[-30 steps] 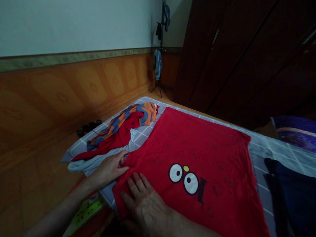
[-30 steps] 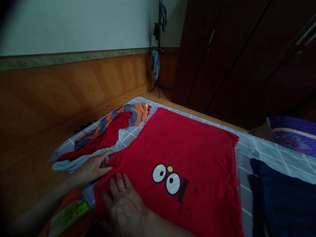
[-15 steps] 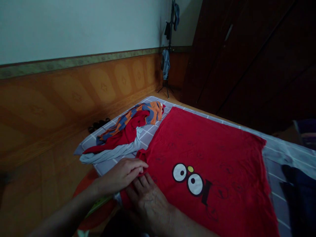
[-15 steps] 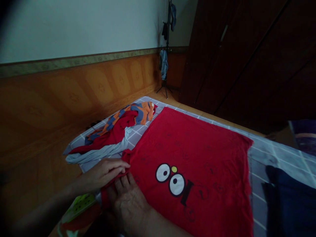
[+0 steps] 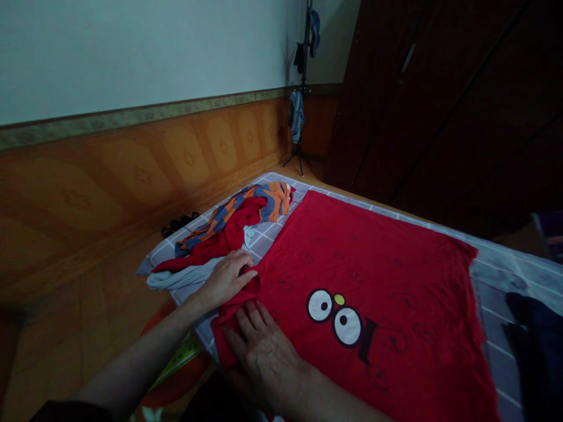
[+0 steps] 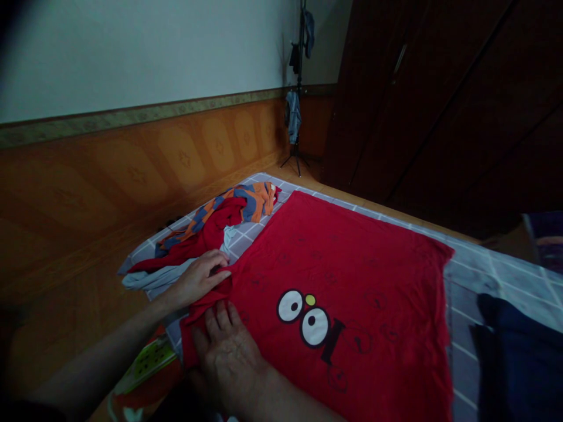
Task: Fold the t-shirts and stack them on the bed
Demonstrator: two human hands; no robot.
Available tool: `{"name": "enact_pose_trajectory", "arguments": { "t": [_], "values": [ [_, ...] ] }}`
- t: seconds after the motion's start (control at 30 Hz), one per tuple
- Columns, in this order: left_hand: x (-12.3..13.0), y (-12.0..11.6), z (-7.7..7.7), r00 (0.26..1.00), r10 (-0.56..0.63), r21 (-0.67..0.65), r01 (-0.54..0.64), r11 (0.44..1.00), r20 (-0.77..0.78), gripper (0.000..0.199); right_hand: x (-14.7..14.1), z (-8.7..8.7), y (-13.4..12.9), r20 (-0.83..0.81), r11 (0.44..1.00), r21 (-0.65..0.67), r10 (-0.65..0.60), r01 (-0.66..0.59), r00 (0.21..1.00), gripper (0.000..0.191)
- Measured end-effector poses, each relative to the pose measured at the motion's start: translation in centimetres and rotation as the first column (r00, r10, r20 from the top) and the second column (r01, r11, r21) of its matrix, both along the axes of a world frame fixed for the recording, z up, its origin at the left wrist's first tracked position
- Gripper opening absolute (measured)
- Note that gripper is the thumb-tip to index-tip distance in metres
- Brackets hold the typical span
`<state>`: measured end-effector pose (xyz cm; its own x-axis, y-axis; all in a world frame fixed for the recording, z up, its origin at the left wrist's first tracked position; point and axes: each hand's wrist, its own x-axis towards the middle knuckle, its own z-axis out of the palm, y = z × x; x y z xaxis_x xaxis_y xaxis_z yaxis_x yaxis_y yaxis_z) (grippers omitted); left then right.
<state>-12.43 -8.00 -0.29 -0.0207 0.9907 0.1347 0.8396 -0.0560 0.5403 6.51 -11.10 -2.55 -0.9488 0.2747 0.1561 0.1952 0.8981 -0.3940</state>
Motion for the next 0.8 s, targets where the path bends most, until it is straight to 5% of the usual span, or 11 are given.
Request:
{"name": "enact_pose_trajectory", "arguments": {
  "t": [0.17, 0.3, 0.43, 0.63, 0.8],
  "values": [
    [-3.3, 1.9, -0.2, 0.98, 0.174, 0.077, -0.182, 0.98, 0.102, 0.019, 0.1, 0.3, 0.2, -0.001, 0.999, -0.027, 0.031, -0.031, 1.0, 0.052],
    [-5.2, 2.3, 0.0, 0.948, 0.204, -0.021, -0.215, 0.976, -0.243, 0.018, 0.0, 0.2, 0.1, 0.008, 0.999, -0.047, 0.027, -0.027, 1.0, 0.052],
    [-4.9, 1.2, 1.4, 0.822, 0.313, 0.091, -0.308, 0.947, -0.475, 0.027, 0.0, 0.1, 0.0, 0.004, 0.999, -0.043, 0.022, -0.022, 1.0, 0.054],
    [-2.0, -0.1, 1.9, 0.906, 0.067, -0.061, -0.102, 0.993, -0.417, 0.049, 0.1, 0.0, 0.0, -0.011, 0.999, -0.029, 0.02, -0.02, 1.0, 0.053],
    [-1.7, 0.9, 0.7, 0.98, 0.08, -0.164, -0.111, 0.98, -0.183, 0.033, 0.0, 0.3, 0.1, 0.005, 1.0, 0.009, 0.028, -0.028, 1.0, 0.047]
  ]
}}
